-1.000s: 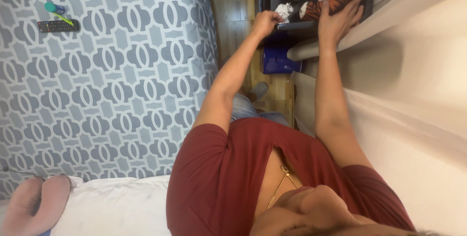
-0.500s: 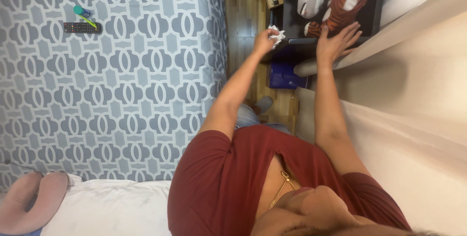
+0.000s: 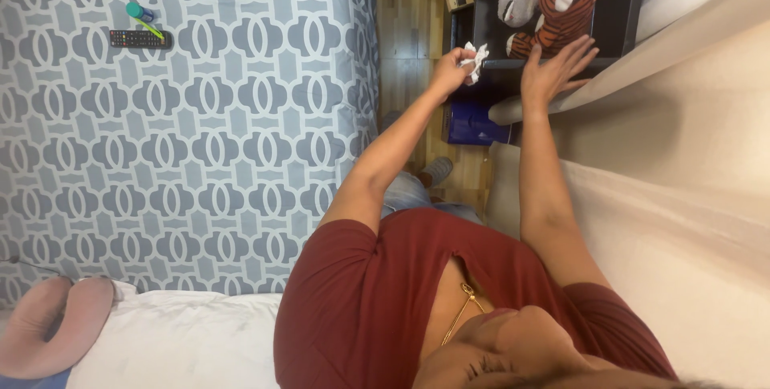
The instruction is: The person cleans a digital piano, a remote control, a stylus, and various plush toys and decorative items on a shelf and a bedside table using a cloth.
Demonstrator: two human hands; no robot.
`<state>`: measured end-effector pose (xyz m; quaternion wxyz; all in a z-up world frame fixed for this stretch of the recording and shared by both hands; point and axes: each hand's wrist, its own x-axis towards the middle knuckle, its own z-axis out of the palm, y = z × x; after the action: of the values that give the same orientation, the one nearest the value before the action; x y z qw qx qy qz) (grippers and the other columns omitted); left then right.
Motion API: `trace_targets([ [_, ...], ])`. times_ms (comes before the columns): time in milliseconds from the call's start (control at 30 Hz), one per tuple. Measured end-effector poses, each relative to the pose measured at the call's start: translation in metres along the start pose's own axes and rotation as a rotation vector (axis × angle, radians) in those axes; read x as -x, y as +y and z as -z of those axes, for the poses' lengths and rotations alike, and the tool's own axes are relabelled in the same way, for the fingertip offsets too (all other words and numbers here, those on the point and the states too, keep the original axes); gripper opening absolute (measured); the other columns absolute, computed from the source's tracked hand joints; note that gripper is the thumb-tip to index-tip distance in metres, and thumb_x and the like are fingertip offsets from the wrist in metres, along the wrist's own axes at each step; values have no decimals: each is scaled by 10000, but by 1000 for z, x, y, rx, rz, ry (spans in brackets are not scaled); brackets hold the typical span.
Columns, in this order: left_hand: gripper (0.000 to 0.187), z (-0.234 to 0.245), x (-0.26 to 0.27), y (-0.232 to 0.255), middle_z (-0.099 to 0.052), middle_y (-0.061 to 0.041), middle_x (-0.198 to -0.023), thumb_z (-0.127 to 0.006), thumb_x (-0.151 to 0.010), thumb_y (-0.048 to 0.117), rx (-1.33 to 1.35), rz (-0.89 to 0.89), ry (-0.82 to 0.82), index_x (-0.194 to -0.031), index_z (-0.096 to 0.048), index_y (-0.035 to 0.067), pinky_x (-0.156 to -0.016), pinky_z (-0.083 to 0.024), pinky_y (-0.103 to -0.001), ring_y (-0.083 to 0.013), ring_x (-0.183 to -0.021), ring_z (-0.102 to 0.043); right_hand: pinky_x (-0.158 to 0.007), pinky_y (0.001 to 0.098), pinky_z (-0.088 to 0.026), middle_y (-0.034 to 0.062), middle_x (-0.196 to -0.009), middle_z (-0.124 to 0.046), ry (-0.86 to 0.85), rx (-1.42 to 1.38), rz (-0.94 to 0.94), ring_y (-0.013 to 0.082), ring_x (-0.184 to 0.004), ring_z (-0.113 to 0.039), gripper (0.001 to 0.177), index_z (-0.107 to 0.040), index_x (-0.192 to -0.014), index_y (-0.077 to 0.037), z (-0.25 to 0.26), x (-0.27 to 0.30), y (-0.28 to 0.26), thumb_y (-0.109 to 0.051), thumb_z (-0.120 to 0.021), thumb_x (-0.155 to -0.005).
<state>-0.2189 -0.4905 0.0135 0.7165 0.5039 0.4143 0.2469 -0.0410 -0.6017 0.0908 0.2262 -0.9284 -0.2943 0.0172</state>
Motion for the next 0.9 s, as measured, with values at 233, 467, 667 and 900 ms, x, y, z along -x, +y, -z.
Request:
trace_targets([
  [233, 224, -8, 14, -6, -731, -125, -989, -662, -949, 41, 9, 119, 51, -1169, -664, -2, -656, -583, -303, -191, -733, -692, -1192, 780, 31, 165, -1752, -110, 12, -34, 80, 348, -1613, -12, 984, -95, -1669, -32, 9, 36, -17, -368, -763, -1029],
  [467, 338, 59, 36, -9, -699, -108, -1183, -563, -964, 60, 810, 178, -258, -1299, -594, 92, -901, -582, -383, -228, -1047, -686, -915, 338, -541, 93, -1152, -611, -2, -775, 379, 228, -1053, -628, 165, -658, -1131, -27, 32, 113, -55, 45, -639, -984],
  [667, 439, 73, 28, -28, -704, -154, -1212, -465, -962, 279, 1094, 333, -250, -1270, -621, 9, -967, -567, -475, -311, -1107, -687, -796, 309, -545, 106, -1150, -625, -79, -837, 332, 211, -900, -649, 189, -702, -1138, -23, 41, 104, -84, 75, -612, -1003],
  [900, 323, 91, 23, -40, -708, -101, -1104, -540, -924, 178, 790, 329, -185, -1197, -656, 50, -853, -567, -389, -244, -1005, -682, -946, 402, -522, 223, -1316, -565, -185, -675, 627, 334, -1175, -595, 478, -610, -1358, 66, -13, 119, -123, 4, -737, -901],
])
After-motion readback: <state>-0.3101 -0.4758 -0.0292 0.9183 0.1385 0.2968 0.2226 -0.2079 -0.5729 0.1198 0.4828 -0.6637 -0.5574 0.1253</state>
